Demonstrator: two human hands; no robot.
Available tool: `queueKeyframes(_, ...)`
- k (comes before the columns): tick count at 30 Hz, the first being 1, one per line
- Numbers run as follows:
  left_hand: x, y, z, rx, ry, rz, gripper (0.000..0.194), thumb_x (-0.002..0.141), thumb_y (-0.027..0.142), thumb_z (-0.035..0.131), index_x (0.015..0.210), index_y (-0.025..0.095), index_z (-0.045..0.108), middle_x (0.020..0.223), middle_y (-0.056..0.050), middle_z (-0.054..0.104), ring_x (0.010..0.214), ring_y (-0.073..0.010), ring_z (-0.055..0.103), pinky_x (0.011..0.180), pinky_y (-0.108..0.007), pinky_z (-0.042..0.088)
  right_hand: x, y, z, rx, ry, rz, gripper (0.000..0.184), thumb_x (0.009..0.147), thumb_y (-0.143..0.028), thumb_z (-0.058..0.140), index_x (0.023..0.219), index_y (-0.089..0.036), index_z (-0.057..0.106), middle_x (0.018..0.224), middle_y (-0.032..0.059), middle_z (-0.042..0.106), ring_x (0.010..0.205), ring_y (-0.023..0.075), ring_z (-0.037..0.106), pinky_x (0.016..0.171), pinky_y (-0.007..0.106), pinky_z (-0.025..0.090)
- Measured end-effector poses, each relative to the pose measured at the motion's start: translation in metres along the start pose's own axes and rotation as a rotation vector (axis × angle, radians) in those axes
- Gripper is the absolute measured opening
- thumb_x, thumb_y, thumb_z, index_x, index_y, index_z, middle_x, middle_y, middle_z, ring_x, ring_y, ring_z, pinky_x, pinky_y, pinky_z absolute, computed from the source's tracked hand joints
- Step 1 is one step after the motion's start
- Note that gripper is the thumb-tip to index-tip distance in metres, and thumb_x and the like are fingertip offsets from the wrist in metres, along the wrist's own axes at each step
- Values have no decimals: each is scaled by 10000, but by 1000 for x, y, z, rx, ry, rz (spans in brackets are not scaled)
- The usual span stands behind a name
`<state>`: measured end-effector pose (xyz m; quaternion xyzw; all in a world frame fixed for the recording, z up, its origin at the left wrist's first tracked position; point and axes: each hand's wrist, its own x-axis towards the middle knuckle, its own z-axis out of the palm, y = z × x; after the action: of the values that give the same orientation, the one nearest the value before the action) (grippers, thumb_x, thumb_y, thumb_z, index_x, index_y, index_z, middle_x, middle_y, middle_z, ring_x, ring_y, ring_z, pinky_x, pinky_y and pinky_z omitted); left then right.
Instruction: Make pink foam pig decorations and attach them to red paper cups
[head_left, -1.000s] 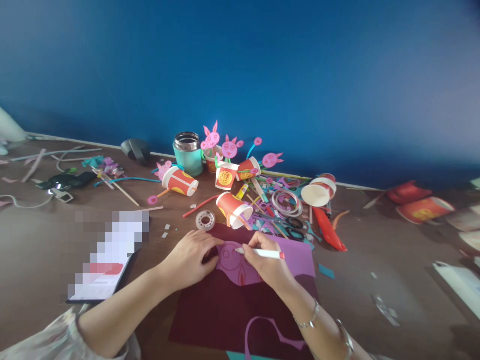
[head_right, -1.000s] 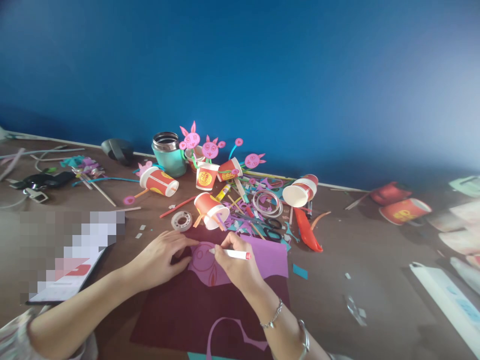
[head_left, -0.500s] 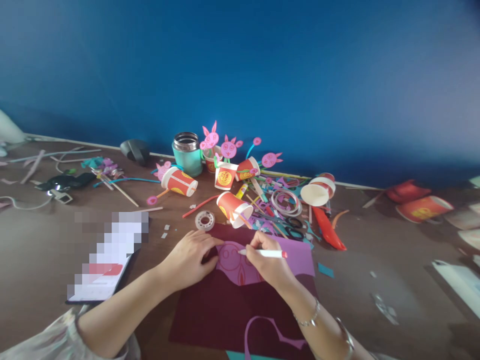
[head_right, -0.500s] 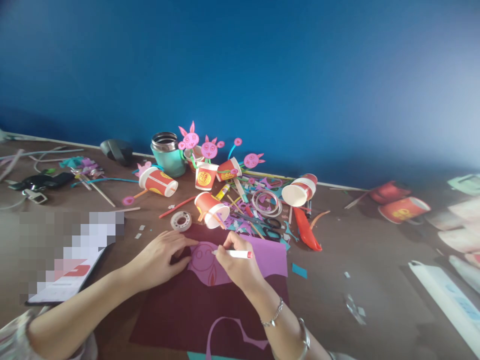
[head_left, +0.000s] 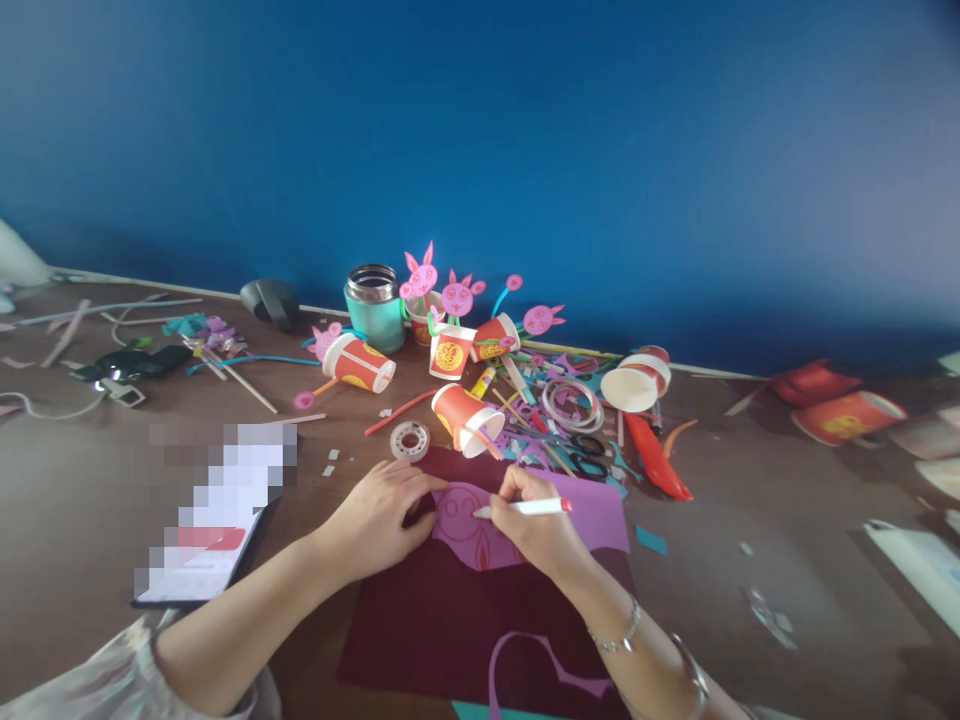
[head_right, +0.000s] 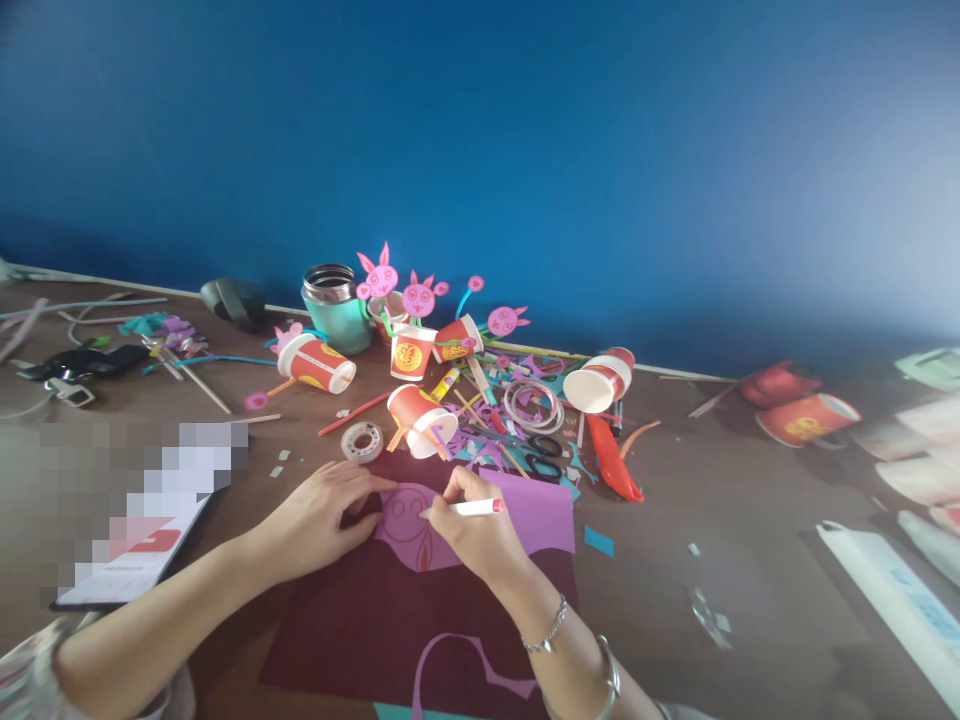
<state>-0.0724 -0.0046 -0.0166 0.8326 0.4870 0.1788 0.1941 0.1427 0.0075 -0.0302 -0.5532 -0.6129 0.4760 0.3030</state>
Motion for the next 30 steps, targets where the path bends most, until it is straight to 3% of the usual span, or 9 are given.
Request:
queueKeyframes(5,-1,0,0,-1,3,-5,280,766,190,576,1037,199,644,736,-25,626,787,-196,585,812,-352,446,0,5,1,31,-21,-13,248,749,-287,581,599,-218,397,476,-81,393,435,81,373,439,214,329)
queueKeyframes(9,-1,1,0,4,-3,-9,277,767,210,586,1039,198,642,766,-30,639,800,-198,588,810,-348,440,0,5,2,14,-20,-15,257,754,-295,596,603,-216,405,471,-77,416,429,82,380,420,206,302)
queueKeyframes(16,0,2,-4,-7,-55,-2,482,729,510,643,1120,230,612,922,-52,661,883,-228,590,817,-360,427,1,-1,2,53,35,-30,263,767,-333,597,609,-215,423,488,-50,503,465,112,481,456,220,359)
queueKeyframes(21,0,2,-4,31,-87,-19,492,748,548,612,1126,234,621,921,-63,651,884,-231,582,821,-367,424,-2,-11,-4,178,135,-112,311,840,-394,520,599,-221,425,487,-16,585,464,129,524,513,252,419)
queueKeyframes(26,-1,4,-4,69,-86,-38,448,780,507,600,1139,239,611,927,-61,655,908,-239,581,827,-373,419,-7,-10,-2,178,14,-74,225,783,-343,599,665,-214,457,512,-46,528,448,105,476,470,227,395)
queueKeyframes(30,0,4,-4,70,-80,-44,444,778,493,607,1132,225,612,946,-68,661,920,-248,586,818,-375,420,-6,-7,4,167,-35,-55,255,776,-325,599,623,-215,427,507,-68,441,460,93,446,547,250,459)
